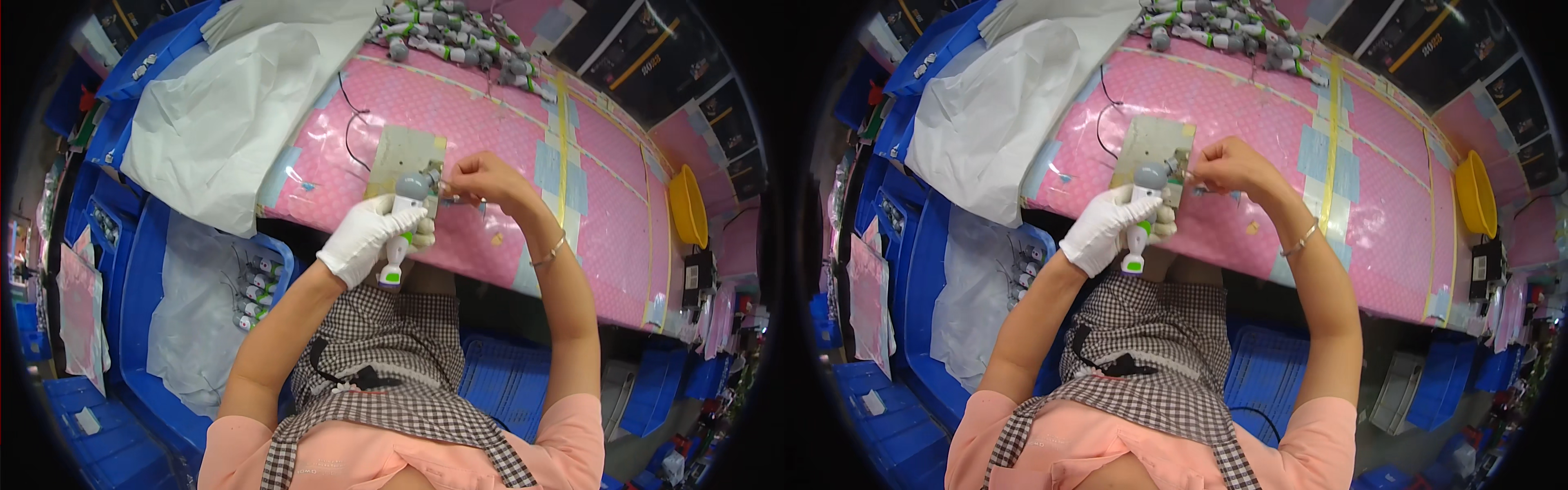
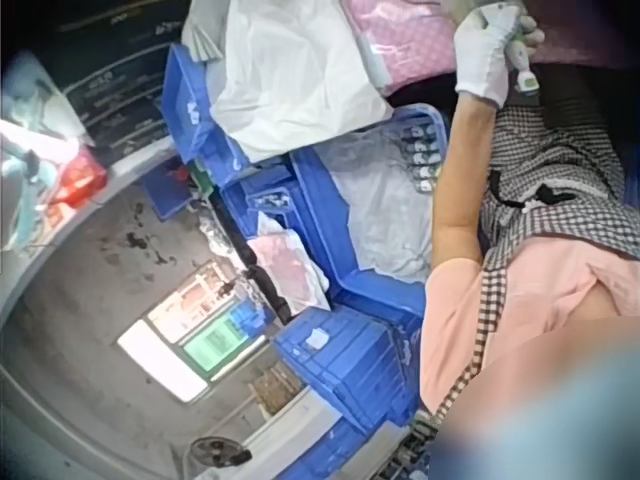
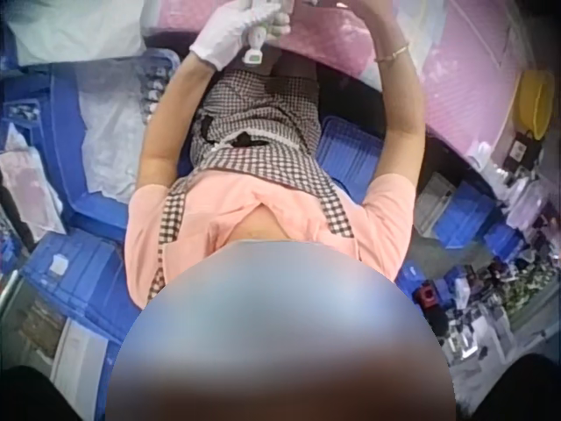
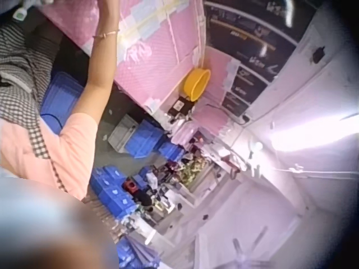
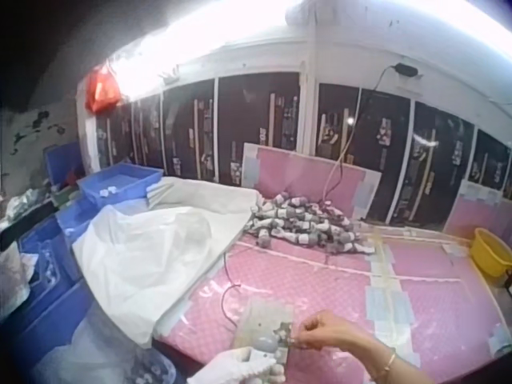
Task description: Attaching internal components to toy robot bodies using a soldering or glue tool and organizing them in a bin.
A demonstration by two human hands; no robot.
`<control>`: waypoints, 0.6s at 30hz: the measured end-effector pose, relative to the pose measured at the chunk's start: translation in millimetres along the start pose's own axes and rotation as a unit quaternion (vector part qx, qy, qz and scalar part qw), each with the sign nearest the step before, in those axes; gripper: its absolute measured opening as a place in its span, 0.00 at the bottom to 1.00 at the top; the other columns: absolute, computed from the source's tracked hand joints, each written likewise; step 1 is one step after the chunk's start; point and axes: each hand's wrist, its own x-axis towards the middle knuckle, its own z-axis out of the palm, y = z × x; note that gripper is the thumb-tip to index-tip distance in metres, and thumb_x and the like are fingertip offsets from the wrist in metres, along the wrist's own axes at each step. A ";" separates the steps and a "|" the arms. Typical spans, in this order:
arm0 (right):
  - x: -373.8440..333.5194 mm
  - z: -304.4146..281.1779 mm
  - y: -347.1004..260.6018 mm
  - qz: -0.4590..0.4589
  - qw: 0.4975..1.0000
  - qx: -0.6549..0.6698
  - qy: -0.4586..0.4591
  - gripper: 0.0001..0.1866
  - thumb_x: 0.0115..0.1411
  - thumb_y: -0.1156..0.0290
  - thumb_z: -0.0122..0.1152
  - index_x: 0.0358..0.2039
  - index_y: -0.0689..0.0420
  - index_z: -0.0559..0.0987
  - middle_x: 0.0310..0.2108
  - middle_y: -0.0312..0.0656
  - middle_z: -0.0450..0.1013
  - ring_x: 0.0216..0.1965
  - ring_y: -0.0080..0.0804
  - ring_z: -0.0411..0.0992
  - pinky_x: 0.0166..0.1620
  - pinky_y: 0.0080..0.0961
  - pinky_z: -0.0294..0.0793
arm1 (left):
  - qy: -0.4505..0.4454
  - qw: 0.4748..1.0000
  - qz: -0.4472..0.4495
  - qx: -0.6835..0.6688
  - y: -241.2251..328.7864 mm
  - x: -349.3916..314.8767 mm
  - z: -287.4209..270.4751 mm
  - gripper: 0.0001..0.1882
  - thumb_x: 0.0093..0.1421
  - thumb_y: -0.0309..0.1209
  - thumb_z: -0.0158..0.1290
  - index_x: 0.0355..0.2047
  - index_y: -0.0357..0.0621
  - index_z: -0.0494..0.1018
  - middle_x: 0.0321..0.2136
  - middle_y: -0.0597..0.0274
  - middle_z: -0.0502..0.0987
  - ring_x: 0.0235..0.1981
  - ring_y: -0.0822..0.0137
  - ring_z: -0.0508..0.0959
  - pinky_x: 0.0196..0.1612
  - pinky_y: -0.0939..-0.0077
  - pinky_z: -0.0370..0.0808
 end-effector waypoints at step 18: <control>258.0 -82.5 -47.3 -0.229 0.701 -0.654 0.166 0.23 0.50 0.79 0.48 0.47 0.46 0.72 0.38 0.48 0.72 0.39 0.47 0.72 0.40 0.38 0.72 | 0.568 0.787 0.219 -0.099 -29.4 -170.8 -172.7 0.16 0.55 0.26 0.55 0.43 0.39 0.64 0.33 0.62 0.69 0.32 0.71 0.72 0.36 0.71 0.74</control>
